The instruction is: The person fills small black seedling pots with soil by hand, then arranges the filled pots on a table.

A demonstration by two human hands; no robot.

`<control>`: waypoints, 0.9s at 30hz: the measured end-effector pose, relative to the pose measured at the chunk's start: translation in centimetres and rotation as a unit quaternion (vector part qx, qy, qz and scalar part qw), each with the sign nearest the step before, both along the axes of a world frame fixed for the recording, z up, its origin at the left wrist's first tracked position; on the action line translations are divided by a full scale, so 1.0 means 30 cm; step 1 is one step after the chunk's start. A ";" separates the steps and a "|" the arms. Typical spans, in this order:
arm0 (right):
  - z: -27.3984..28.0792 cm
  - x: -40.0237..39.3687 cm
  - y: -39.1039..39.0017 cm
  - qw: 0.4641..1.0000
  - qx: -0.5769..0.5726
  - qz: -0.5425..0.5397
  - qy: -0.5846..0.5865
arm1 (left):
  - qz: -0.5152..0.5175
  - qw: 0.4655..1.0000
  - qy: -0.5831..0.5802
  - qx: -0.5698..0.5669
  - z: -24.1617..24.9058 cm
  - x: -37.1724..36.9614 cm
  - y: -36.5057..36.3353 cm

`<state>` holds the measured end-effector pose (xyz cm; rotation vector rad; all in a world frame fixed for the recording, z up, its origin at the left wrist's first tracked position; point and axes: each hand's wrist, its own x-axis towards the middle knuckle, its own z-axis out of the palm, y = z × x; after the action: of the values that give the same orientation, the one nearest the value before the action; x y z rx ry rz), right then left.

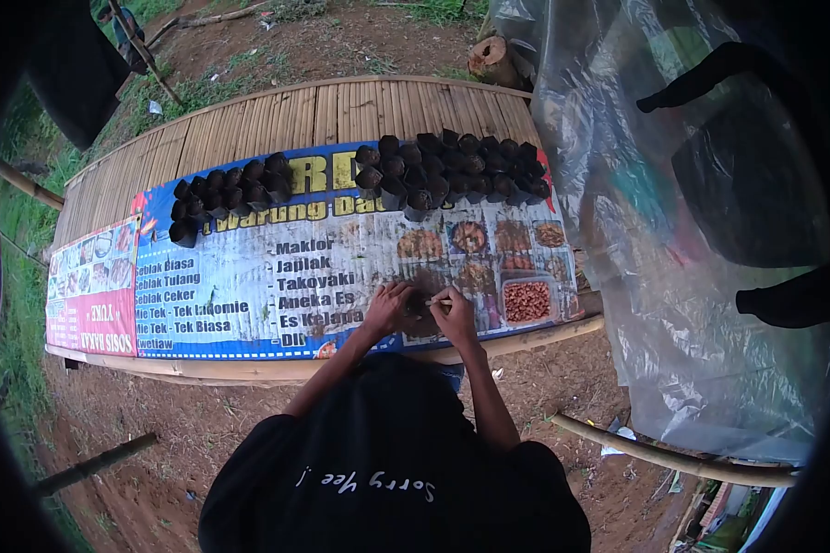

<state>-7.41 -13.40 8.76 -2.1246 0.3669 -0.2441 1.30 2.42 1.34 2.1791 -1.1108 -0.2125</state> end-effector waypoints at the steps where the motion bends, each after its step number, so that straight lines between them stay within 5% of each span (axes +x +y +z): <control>1: 0.014 -0.008 -0.021 0.999 0.011 -0.034 0.006 | -0.003 1.000 -0.006 -0.001 0.002 -0.002 0.006; 6: 0.016 0.065 -0.154 0.974 0.162 -0.141 -0.070 | 0.013 1.000 0.016 -0.015 0.005 -0.007 0.036; 8: -0.068 0.108 -0.218 0.989 0.014 -0.147 -0.027 | 0.016 0.999 0.031 -0.017 0.008 -0.010 0.052; 12: -0.211 0.149 -0.295 0.998 -0.056 -0.034 -0.001 | 0.030 0.999 0.034 -0.017 0.036 -0.010 0.081; 15: -0.129 0.098 -0.302 0.962 -0.226 -0.140 -0.063 | 0.033 0.998 0.046 -0.018 0.053 -0.006 0.105; 17: -0.135 0.026 -0.367 0.956 -0.203 -0.185 -0.105 | 0.068 0.997 0.022 -0.033 0.056 0.001 0.128; 19: -0.140 -0.059 -0.408 0.888 -0.217 -0.403 -0.038 | 0.094 0.994 0.047 -0.037 0.077 0.010 0.143; 23: -0.226 -0.211 -0.551 0.862 -0.264 -0.427 0.073 | 0.110 0.991 0.053 -0.054 0.071 0.016 0.151; 27: -0.275 -0.271 -0.602 0.916 -0.221 -0.328 0.071 | 0.108 0.991 0.068 -0.035 0.075 0.007 0.145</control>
<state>-15.55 -31.45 0.52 -2.3955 1.2128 -0.6051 1.52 6.78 3.60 2.1674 -0.7902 -0.2177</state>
